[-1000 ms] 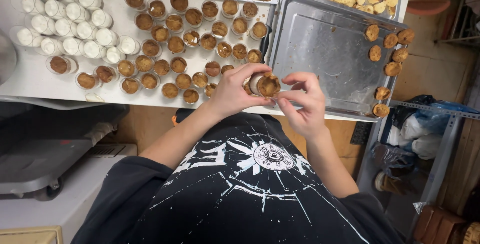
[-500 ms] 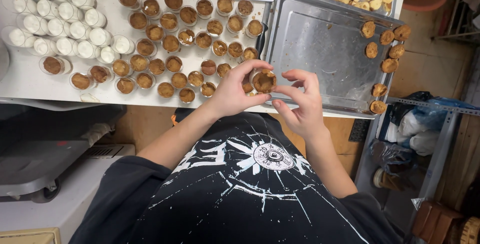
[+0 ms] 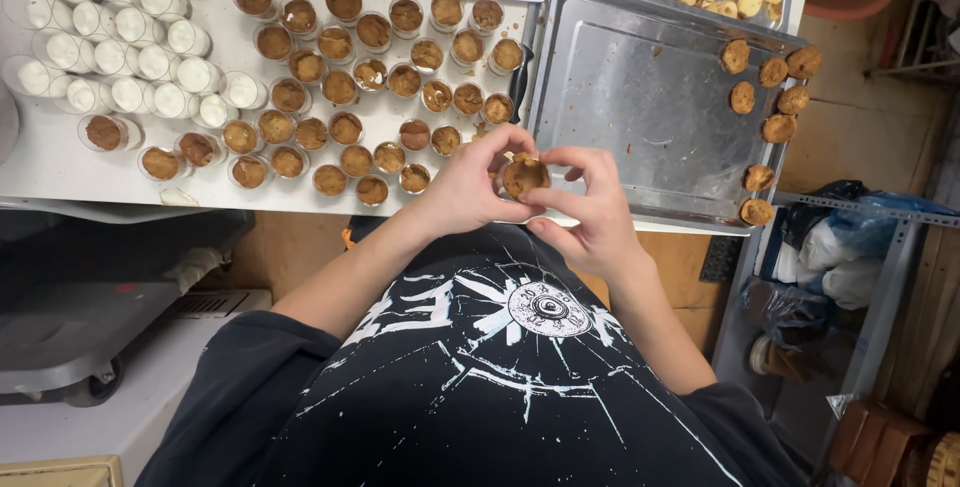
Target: Assemble small dessert cups by placing pastry pieces into small plastic containers.
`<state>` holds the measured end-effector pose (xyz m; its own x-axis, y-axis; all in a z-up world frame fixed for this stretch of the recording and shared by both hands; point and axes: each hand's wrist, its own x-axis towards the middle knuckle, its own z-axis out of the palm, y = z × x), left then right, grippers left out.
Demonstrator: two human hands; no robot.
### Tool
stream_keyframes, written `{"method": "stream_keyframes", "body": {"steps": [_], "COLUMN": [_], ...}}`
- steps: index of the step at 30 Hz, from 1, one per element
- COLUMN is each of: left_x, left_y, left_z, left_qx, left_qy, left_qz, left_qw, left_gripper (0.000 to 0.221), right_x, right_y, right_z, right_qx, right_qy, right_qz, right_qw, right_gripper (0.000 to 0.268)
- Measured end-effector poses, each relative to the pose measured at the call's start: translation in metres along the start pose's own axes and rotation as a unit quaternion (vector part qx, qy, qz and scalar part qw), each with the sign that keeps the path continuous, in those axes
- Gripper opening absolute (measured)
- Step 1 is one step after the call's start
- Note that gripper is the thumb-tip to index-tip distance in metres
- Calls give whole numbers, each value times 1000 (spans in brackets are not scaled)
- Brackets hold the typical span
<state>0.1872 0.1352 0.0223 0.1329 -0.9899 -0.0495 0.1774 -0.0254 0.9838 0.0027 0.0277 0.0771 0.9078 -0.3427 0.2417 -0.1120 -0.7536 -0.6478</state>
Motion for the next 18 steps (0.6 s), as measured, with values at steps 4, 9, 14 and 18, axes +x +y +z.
{"method": "stream_keyframes", "body": {"steps": [4, 9, 14, 18], "left_x": [-1, -2, -3, -2], "left_y": [4, 3, 10, 13], "left_z": [-1, 0, -1, -2], "left_qx": [-16, 30, 116, 134], "left_qy": [2, 6, 25, 30], "left_qz": [-9, 16, 47, 77], "left_qw": [1000, 999, 992, 988], "left_gripper": [59, 59, 59, 58], "right_x": [-8, -4, -1, -1], "right_y": [6, 0, -3, -5], "right_z": [3, 2, 5, 4], "right_qx": [18, -34, -78, -76], "right_qy": [20, 37, 37, 74], "right_qz": [6, 21, 2, 26], "right_qw": [1000, 999, 996, 994], "right_gripper": [33, 37, 36, 41]}}
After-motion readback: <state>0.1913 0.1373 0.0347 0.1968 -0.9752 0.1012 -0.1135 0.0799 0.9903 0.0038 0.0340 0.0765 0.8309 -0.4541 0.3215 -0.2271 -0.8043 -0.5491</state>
